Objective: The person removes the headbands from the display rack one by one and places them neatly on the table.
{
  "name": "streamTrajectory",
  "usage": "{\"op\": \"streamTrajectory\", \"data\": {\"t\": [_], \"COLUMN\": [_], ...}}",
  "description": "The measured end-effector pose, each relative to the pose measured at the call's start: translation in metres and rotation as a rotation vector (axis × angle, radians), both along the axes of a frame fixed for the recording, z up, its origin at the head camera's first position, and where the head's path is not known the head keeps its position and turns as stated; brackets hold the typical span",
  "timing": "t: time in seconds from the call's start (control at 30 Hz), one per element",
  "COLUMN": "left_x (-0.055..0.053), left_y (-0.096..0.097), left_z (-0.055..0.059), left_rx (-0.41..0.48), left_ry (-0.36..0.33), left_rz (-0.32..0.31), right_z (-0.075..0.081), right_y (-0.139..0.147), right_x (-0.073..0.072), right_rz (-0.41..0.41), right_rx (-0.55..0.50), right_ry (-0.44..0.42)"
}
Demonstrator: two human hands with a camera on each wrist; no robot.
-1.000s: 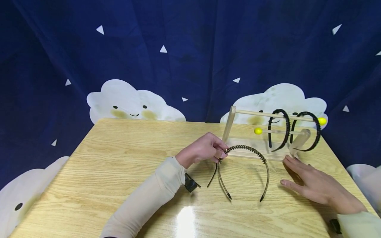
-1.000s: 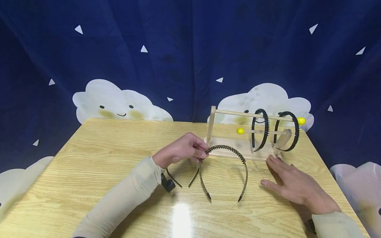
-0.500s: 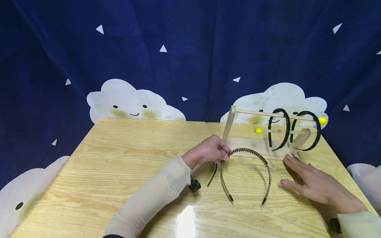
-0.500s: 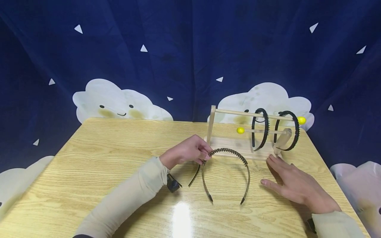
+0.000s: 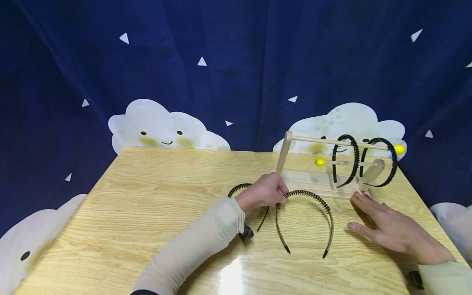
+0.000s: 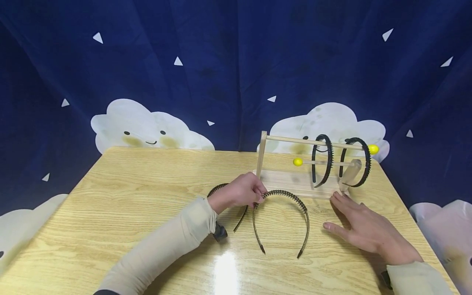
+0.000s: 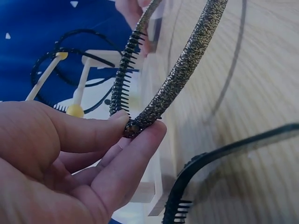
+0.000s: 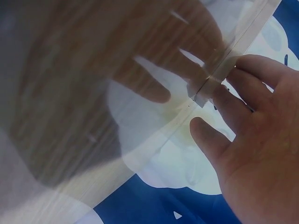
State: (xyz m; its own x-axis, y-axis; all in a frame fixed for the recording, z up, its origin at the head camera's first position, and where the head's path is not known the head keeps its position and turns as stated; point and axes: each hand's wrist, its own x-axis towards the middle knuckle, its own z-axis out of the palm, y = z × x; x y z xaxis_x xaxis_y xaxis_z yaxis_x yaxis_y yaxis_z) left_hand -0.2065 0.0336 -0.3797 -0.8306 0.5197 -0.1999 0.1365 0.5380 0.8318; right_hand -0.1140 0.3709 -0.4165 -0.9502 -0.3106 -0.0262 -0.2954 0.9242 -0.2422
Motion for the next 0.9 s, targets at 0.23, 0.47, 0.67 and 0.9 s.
{"op": "streamTrajectory", "data": {"t": [0.23,0.47,0.67,0.9], "left_x": [0.002,0.003,0.003,0.005], "left_y": [0.004,0.006,0.008,0.011], "left_z": [0.000,-0.001,-0.004,-0.006], "left_rx": [-0.044,-0.140,-0.216,-0.293], "left_ry": [0.035,0.132,0.225,0.303], "left_rz": [-0.020,-0.074,-0.132,-0.185], "right_z": [0.000,0.000,0.001,0.001], "right_y": [0.000,0.000,0.000,0.000], "right_x": [0.000,0.000,0.000,0.000], "right_rz": [0.001,0.001,-0.001,0.005], "right_rx": [0.003,0.004,0.003,0.002], "right_ry": [0.000,-0.002,-0.009,-0.003]}}
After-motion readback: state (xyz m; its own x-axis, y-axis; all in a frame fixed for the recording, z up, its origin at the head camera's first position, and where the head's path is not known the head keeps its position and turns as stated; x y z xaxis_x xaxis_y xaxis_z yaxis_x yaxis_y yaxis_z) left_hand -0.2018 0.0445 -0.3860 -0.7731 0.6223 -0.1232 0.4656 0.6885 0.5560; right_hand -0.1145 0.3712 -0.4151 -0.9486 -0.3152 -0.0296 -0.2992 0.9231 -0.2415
